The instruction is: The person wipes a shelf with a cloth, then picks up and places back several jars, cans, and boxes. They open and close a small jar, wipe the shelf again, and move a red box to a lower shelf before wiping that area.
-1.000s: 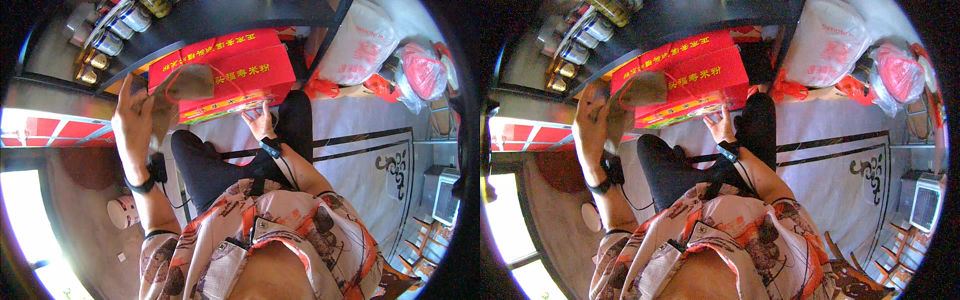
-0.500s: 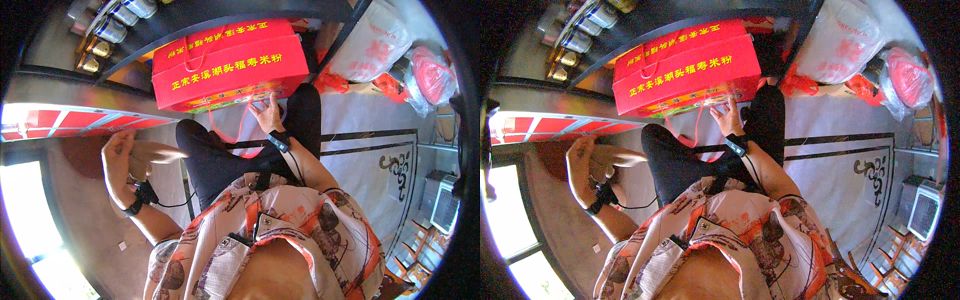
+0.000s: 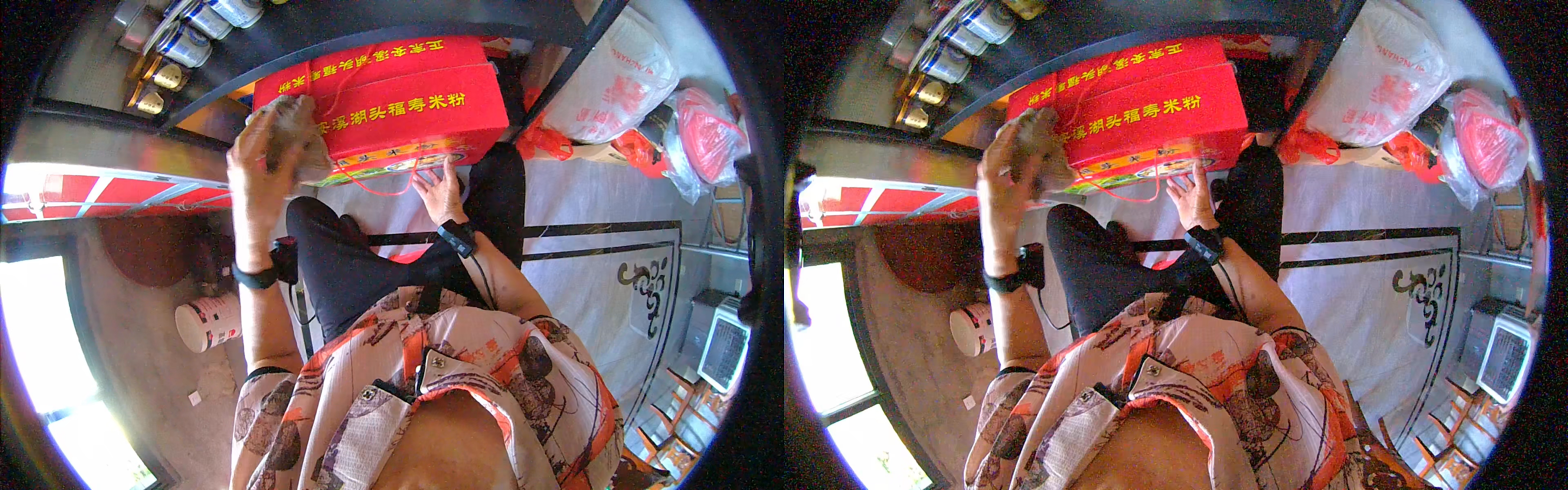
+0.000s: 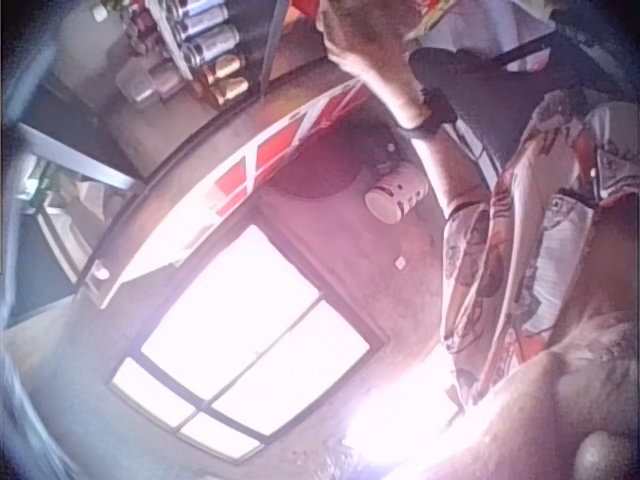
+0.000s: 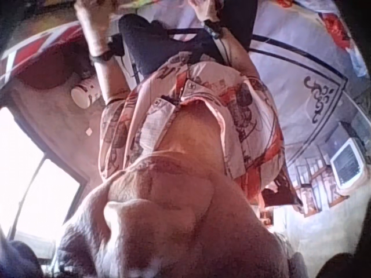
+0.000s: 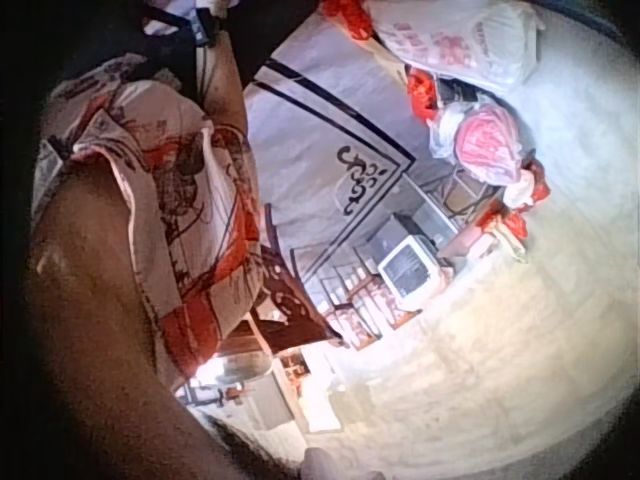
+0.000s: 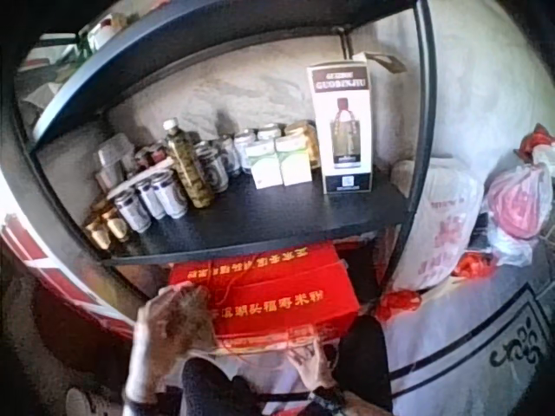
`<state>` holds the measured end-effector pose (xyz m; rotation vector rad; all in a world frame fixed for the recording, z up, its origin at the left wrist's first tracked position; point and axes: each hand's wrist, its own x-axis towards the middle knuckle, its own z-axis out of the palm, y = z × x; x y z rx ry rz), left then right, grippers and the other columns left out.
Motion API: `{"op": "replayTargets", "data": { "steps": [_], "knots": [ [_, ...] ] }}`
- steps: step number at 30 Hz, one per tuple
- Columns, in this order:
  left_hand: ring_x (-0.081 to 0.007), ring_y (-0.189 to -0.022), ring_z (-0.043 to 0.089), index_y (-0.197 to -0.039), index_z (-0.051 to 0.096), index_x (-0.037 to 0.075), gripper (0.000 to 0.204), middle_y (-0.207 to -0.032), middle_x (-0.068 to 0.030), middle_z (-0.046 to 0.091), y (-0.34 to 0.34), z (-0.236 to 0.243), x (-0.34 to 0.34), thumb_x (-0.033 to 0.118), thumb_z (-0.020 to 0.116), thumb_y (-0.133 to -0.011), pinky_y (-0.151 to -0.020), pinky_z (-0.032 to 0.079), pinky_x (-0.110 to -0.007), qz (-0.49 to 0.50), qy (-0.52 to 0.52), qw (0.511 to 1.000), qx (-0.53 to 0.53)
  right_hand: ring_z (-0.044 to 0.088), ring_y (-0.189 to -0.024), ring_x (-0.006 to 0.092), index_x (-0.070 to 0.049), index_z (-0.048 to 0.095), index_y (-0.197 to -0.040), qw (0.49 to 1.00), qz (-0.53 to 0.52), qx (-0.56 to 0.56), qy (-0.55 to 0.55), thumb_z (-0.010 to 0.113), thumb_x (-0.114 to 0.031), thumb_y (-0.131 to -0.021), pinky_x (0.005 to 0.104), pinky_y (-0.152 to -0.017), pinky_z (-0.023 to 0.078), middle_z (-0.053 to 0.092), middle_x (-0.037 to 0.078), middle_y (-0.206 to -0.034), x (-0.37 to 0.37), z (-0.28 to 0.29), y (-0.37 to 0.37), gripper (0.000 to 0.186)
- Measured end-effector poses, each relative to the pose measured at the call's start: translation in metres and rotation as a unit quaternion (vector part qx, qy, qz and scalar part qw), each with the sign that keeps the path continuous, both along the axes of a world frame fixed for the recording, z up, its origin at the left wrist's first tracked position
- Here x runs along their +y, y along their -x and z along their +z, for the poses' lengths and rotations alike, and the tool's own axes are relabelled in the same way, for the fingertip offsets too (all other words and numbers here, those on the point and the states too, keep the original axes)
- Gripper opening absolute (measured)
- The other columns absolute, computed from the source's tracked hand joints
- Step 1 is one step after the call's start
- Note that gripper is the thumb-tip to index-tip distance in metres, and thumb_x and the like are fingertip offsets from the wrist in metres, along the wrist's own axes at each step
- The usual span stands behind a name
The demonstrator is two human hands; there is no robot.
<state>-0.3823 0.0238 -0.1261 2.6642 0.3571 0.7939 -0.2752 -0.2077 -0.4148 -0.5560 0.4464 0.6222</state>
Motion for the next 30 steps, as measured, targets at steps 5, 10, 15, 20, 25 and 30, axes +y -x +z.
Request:
{"op": "replayTargets", "data": {
  "steps": [5, 10, 15, 20, 25, 30],
  "knots": [
    [-0.0479, -0.142, 0.036, -0.149, 0.045, 0.007, 0.057, -0.152, -0.0288, 0.040, -0.023, -0.040, -0.001, 0.018, 0.061, -0.095, -0.117, 0.028, -0.053, -0.043, -0.084, 0.995, -0.021, 0.041, -0.137, 0.0314, -0.019, 0.031, -0.152, 0.972, -0.053, -0.101, 0.204, 0.074, -0.051, -0.088, 0.0511, -0.116, 0.026, 0.038, 0.015, -0.152, -0.008, 0.013, -0.007, 0.084],
    [-0.0465, -0.138, 0.043, -0.138, 0.054, -0.003, 0.041, -0.148, -0.0283, 0.046, -0.027, -0.044, 0.007, 0.014, 0.051, -0.100, -0.116, 0.034, -0.047, -0.039, -0.018, 0.999, -0.015, 0.037, -0.141, 0.0286, 0.006, 0.026, -0.151, 0.855, -0.241, -0.329, 0.321, 0.061, -0.041, -0.099, 0.0381, -0.119, 0.025, 0.036, 0.021, -0.154, -0.034, 0.092, -0.020, 0.078],
    [-0.0451, -0.138, 0.043, -0.137, 0.055, -0.001, 0.040, -0.149, -0.0263, 0.046, -0.031, -0.045, -0.007, 0.016, 0.048, -0.102, -0.116, 0.034, -0.047, 0.003, -0.020, 0.999, -0.025, 0.042, -0.137, 0.0235, 0.004, 0.034, -0.151, 0.739, -0.179, -0.527, 0.379, 0.045, -0.042, -0.107, 0.0358, -0.116, 0.029, 0.042, 0.018, -0.152, -0.045, 0.161, -0.064, 0.065],
    [-0.0431, -0.138, 0.043, -0.136, 0.056, 0.000, 0.044, -0.146, -0.0231, 0.049, -0.053, -0.047, -0.047, 0.011, 0.056, -0.094, -0.115, 0.037, -0.047, -0.093, -0.179, 0.979, 0.009, 0.051, -0.130, 0.0209, 0.003, 0.047, -0.145, 0.788, -0.159, -0.514, 0.298, 0.041, -0.040, -0.108, 0.0335, -0.111, 0.038, 0.054, 0.014, -0.144, -0.027, 0.174, -0.074, 0.057],
    [-0.0401, -0.136, 0.045, -0.126, 0.060, -0.005, 0.050, -0.138, -0.0225, 0.055, -0.116, -0.050, -0.134, 0.023, 0.066, -0.086, -0.117, 0.033, -0.049, -0.178, -0.067, 0.979, -0.074, 0.054, -0.127, 0.0225, 0.002, 0.049, -0.145, 0.768, -0.167, -0.534, 0.312, 0.040, -0.038, -0.108, 0.0340, -0.111, 0.039, 0.055, 0.015, -0.144, -0.030, 0.169, -0.064, 0.055],
    [-0.0400, -0.137, 0.045, -0.128, 0.061, 0.000, 0.043, -0.138, -0.0180, 0.057, -0.137, -0.037, -0.167, 0.014, 0.060, -0.087, -0.116, 0.036, -0.047, -0.231, -0.077, 0.966, -0.085, 0.057, -0.125, 0.0238, 0.002, 0.050, -0.144, 0.786, -0.137, -0.508, 0.325, 0.039, -0.040, -0.108, 0.0358, -0.107, 0.044, 0.058, 0.017, -0.140, -0.031, 0.174, -0.070, 0.056]
  ]
}}
